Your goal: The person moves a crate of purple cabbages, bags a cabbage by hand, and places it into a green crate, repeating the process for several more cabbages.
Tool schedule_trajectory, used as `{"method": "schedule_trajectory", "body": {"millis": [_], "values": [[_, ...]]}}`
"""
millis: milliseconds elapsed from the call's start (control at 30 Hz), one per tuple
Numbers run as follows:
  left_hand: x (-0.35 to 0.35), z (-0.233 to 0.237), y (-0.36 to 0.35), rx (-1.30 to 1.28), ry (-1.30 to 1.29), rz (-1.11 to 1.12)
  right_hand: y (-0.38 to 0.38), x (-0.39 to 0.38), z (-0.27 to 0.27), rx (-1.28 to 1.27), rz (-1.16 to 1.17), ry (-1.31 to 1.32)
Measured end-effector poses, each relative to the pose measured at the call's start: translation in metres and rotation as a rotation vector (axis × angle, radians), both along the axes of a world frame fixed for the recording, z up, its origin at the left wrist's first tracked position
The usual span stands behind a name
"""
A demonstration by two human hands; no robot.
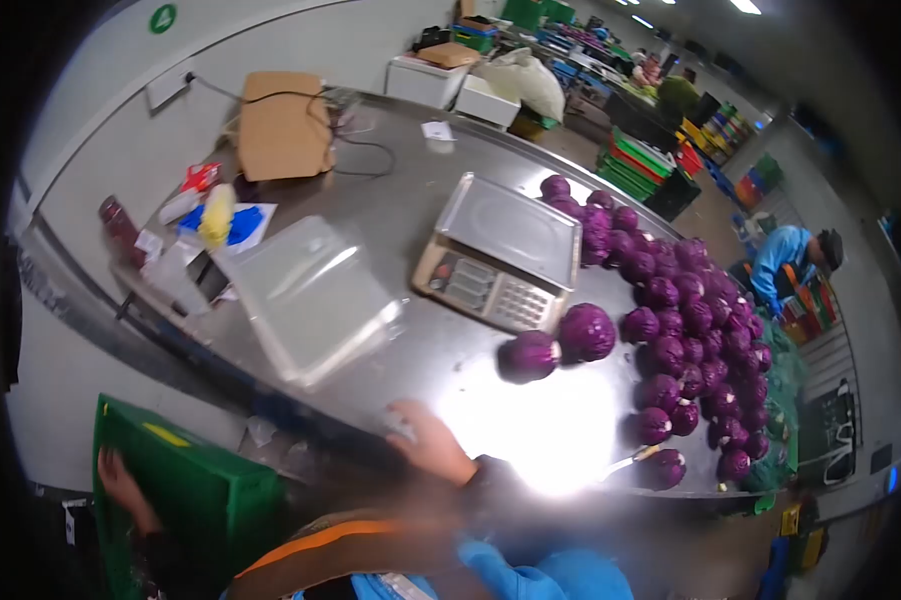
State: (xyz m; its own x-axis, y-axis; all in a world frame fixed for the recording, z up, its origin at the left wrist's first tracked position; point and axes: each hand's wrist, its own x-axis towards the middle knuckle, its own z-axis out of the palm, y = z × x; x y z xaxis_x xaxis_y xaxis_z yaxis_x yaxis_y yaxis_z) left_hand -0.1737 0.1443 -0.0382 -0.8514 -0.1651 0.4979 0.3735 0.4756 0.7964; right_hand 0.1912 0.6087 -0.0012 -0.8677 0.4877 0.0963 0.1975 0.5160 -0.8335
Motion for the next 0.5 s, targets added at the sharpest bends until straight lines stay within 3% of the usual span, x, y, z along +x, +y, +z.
{"method": "schedule_trajectory", "body": {"millis": [33, 67, 100, 133, 167, 200, 233, 267, 333, 400, 500], "values": [[0.029, 0.057, 0.108, -0.107, -0.201, -0.121, 0.034, 0.021, -0.011, 0.087, -0.095, 0.034], [0.043, 0.073, 0.185, 0.116, -0.343, -0.512, 0.067, 0.039, -0.003, 0.094, -0.237, 0.061], [0.045, 0.062, 0.249, -0.001, -0.372, -0.672, 0.106, 0.062, -0.007, 0.253, -0.371, 0.115], [0.054, 0.054, 0.303, -0.138, -0.336, -0.731, 0.151, 0.089, -0.012, 0.114, -0.490, 0.081], [0.069, 0.060, 0.353, -0.314, -0.326, -0.795, 0.186, 0.116, -0.008, 0.248, -0.652, 0.121], [0.067, 0.036, 0.382, -0.523, -0.222, -0.843, 0.224, 0.140, -0.005, 0.073, -0.773, 0.086], [0.060, 0.008, 0.408, -0.731, -0.114, -0.881, 0.253, 0.165, -0.001, 0.307, -0.856, -0.015], [0.059, -0.013, 0.425, -0.736, -0.114, -0.883, 0.271, 0.179, 0.016, 0.297, -0.905, -0.110], [0.058, -0.049, 0.441, -1.175, -0.097, -0.808, 0.305, 0.197, 0.010, 0.369, -0.906, -0.189], [0.052, -0.077, 0.442, -1.170, -0.069, -0.778, 0.301, 0.185, 0.034, 0.415, -0.786, -0.173], [0.068, -0.056, 0.443, -1.167, -0.089, -0.798, 0.260, 0.148, 0.033, 0.004, -0.426, -0.019]]}}
